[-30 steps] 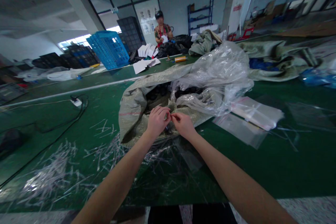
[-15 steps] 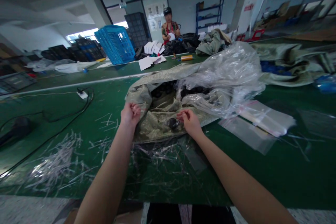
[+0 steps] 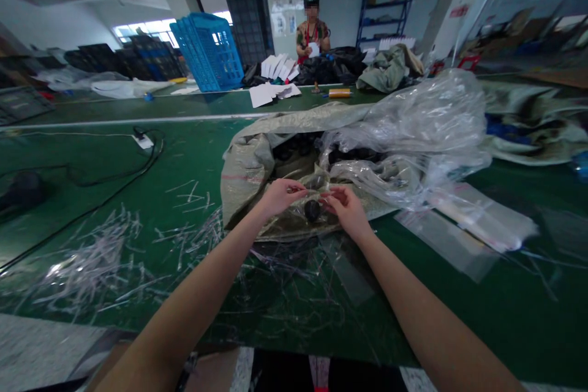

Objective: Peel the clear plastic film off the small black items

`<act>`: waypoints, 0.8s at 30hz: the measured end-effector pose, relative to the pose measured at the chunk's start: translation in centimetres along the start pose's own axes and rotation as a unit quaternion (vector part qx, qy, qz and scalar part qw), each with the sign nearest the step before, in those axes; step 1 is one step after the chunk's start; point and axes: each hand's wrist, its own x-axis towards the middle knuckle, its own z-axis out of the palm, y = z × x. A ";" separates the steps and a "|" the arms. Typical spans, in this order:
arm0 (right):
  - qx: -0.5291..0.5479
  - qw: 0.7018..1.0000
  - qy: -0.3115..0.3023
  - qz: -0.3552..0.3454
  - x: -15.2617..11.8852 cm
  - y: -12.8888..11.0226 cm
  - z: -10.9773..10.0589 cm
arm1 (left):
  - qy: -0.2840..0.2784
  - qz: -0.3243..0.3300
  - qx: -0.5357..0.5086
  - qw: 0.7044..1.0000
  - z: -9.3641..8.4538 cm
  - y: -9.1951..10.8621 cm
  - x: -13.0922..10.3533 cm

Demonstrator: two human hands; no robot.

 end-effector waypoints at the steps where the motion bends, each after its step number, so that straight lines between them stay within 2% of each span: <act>1: -0.009 1.000 0.001 -0.004 0.1 0.0 -0.1 | 0.004 0.004 -0.004 1.000 -0.1 -0.2 0.0; 6: -0.039 0.998 0.051 -0.002 1.0 0.7 -0.5 | 0.053 -0.017 -0.029 0.998 0.0 -1.8 -0.1; 9: -0.064 0.996 0.061 -0.021 1.5 1.1 -0.6 | 0.080 -0.026 -0.033 0.996 0.3 -2.5 -0.1; 12: -0.117 0.990 0.057 -0.054 1.6 1.3 -0.7 | 0.079 -0.049 -0.025 0.995 0.3 -2.1 -0.2; 14: -0.166 0.981 0.059 -0.081 1.4 1.2 -0.7 | 0.075 -0.104 -0.040 0.991 0.0 -1.3 -0.3; 18: -0.250 0.958 0.066 -0.121 1.0 0.7 -0.7 | 0.029 -0.245 -0.166 0.955 -1.0 0.7 -0.6; 21: -0.259 0.956 0.066 -0.122 0.9 0.6 -0.7 | -0.036 -0.259 -0.211 0.942 -1.1 1.6 -0.8; 24: -0.255 0.959 0.051 -0.113 0.8 0.5 -1.0 | -0.065 -0.242 -0.180 0.951 -0.8 1.5 -1.0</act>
